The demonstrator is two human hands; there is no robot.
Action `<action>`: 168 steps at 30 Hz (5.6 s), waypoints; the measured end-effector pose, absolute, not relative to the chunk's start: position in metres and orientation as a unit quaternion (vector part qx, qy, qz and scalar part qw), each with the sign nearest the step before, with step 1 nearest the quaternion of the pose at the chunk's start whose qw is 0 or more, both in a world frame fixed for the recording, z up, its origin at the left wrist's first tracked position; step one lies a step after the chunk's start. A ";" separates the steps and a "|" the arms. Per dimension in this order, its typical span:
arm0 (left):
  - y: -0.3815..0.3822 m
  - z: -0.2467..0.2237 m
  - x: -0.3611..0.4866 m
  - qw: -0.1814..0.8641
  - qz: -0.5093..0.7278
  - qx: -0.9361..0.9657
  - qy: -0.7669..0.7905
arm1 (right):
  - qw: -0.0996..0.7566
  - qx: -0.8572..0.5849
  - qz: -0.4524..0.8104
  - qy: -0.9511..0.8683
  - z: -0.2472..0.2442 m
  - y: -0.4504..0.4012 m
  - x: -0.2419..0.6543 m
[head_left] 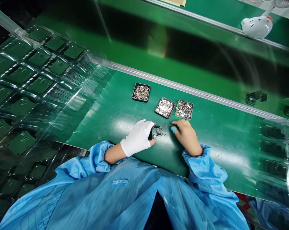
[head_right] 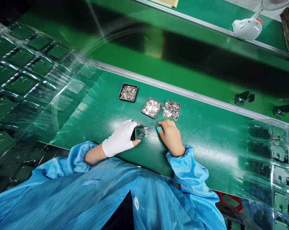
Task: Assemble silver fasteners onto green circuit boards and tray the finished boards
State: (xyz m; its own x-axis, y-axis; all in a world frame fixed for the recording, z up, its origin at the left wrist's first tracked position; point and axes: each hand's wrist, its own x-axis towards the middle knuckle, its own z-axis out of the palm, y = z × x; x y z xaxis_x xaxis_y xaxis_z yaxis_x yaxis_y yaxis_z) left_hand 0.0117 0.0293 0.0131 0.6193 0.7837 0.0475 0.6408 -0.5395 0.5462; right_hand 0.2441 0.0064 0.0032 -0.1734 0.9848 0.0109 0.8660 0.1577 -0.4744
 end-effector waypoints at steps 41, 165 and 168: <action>0.042 0.004 0.008 0.321 0.125 0.853 0.393 | 0.057 -0.546 0.427 -0.718 0.015 0.029 0.240; 0.049 0.003 0.026 0.479 0.235 0.751 0.388 | 0.349 -0.533 0.176 -0.751 0.004 0.002 0.202; 0.049 0.003 0.027 0.482 0.234 0.746 0.396 | 0.350 -0.541 0.181 -0.743 0.002 0.002 0.199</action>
State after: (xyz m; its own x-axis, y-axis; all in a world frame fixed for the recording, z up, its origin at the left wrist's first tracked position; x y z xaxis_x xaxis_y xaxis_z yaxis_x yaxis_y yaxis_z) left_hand 0.0267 0.0487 0.0028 0.5771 0.8161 -0.0319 0.3649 -0.2228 0.9040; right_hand 0.1994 0.0016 0.0025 -0.1687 0.9305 0.3251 0.6775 0.3490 -0.6474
